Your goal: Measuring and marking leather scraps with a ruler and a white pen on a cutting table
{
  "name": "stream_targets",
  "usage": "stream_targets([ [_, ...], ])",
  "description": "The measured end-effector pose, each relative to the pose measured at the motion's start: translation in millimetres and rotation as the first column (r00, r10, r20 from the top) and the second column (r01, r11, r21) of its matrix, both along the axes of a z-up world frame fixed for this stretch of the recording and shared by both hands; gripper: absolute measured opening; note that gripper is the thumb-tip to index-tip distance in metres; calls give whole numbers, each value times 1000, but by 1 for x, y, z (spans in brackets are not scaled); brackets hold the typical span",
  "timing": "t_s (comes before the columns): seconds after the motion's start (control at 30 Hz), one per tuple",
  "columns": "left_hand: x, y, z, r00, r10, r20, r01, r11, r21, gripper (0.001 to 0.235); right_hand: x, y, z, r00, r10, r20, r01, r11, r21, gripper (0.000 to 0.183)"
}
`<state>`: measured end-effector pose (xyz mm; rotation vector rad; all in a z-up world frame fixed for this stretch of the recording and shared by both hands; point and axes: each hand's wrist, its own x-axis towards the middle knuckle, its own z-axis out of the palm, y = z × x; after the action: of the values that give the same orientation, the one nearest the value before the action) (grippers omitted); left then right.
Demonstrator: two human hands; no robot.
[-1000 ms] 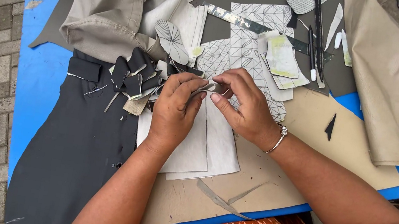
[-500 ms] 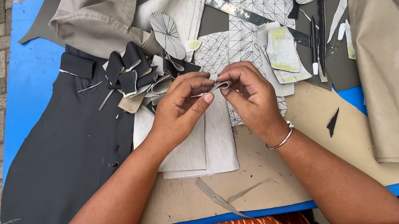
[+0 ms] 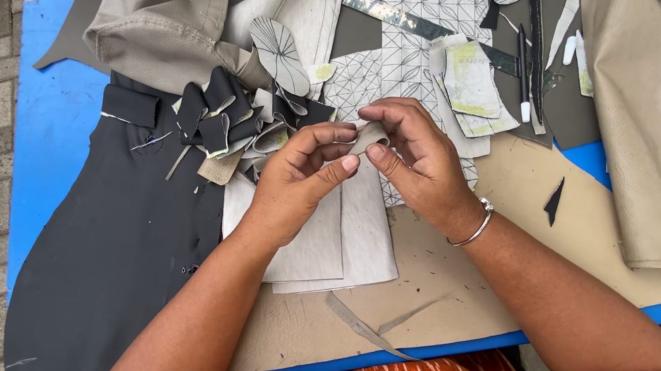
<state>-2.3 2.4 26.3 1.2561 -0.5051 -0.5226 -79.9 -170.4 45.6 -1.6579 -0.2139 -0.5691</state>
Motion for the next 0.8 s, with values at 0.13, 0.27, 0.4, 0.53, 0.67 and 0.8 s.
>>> stream_targets([
  [0.13, -5, -1, 13, 995, 1, -100, -4, 1000, -21, 30, 0, -2, -2, 1000, 13, -17, -13, 1000, 6, 35],
  [0.27, -3, 0, 13, 996, 52, -72, -54, 998, -17, 26, -1, -2, 0, 1000, 11, -25, -12, 999, -45, 38],
  [0.4, 4, 1, 2, 979, 129, 159, -131, 991, 0, 18, -3, -3, 1, 999, -8, -48, 0, 987, -160, 39],
  [0.53, -2, 6, 17, 800, 128, 585, -226, 969, 97, 19, -2, -3, 1, 995, -91, -27, 77, 940, -332, 30],
  [0.67, -4, 2, 20, 645, 103, 758, -253, 964, 85, 18, 3, -7, -7, 989, -150, 1, 131, 862, -490, 18],
  [0.8, 1, 4, 15, 631, 109, 768, -279, 956, 94, 16, 0, -9, -10, 993, -120, -5, 93, 795, -600, 11],
])
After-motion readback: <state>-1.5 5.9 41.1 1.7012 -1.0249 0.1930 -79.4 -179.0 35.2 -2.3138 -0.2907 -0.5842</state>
